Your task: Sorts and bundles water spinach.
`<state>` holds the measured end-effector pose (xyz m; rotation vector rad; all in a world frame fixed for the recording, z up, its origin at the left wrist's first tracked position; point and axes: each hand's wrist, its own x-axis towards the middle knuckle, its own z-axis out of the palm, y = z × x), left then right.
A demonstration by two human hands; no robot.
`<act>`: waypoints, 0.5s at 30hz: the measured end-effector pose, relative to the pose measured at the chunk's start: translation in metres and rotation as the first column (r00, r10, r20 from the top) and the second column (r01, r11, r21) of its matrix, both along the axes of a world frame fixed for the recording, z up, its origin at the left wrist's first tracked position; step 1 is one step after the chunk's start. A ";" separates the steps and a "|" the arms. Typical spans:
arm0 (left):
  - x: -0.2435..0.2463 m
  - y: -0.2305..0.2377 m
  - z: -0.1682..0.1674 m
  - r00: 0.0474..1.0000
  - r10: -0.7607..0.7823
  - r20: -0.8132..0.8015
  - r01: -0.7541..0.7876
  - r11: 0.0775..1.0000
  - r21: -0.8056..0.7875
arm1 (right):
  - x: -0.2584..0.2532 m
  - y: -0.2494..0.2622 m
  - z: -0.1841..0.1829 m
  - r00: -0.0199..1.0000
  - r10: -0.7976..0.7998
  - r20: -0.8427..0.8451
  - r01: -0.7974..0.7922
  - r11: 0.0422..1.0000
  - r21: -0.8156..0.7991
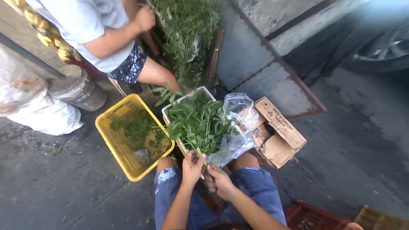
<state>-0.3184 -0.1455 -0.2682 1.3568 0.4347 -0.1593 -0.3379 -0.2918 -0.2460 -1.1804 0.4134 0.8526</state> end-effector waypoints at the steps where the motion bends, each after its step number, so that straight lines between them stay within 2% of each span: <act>1: 0.000 0.002 0.000 1.000 -0.021 -0.006 0.020 0.997 -0.079 | 0.002 -0.001 -0.001 1.000 -0.011 -0.007 0.011 1.000 0.020; 4: -0.002 0.007 0.000 0.999 -0.042 -0.001 0.040 0.964 -0.264 | 0.003 -0.007 -0.006 0.998 0.047 0.050 -0.047 0.999 0.008; 7: 0.004 0.009 0.004 0.999 -0.024 0.040 0.034 0.965 -0.260 | 0.007 -0.008 -0.008 0.990 0.089 0.108 -0.093 0.995 0.033; 12: 0.002 0.004 0.006 0.997 -0.037 0.065 0.050 0.978 -0.200 | 0.006 -0.014 -0.014 0.943 0.171 0.287 -0.137 0.981 -0.135; 15: -0.006 0.000 0.009 0.993 -0.061 0.098 0.081 0.972 -0.219 | 0.000 -0.021 -0.011 0.924 0.182 0.336 -0.138 0.979 -0.150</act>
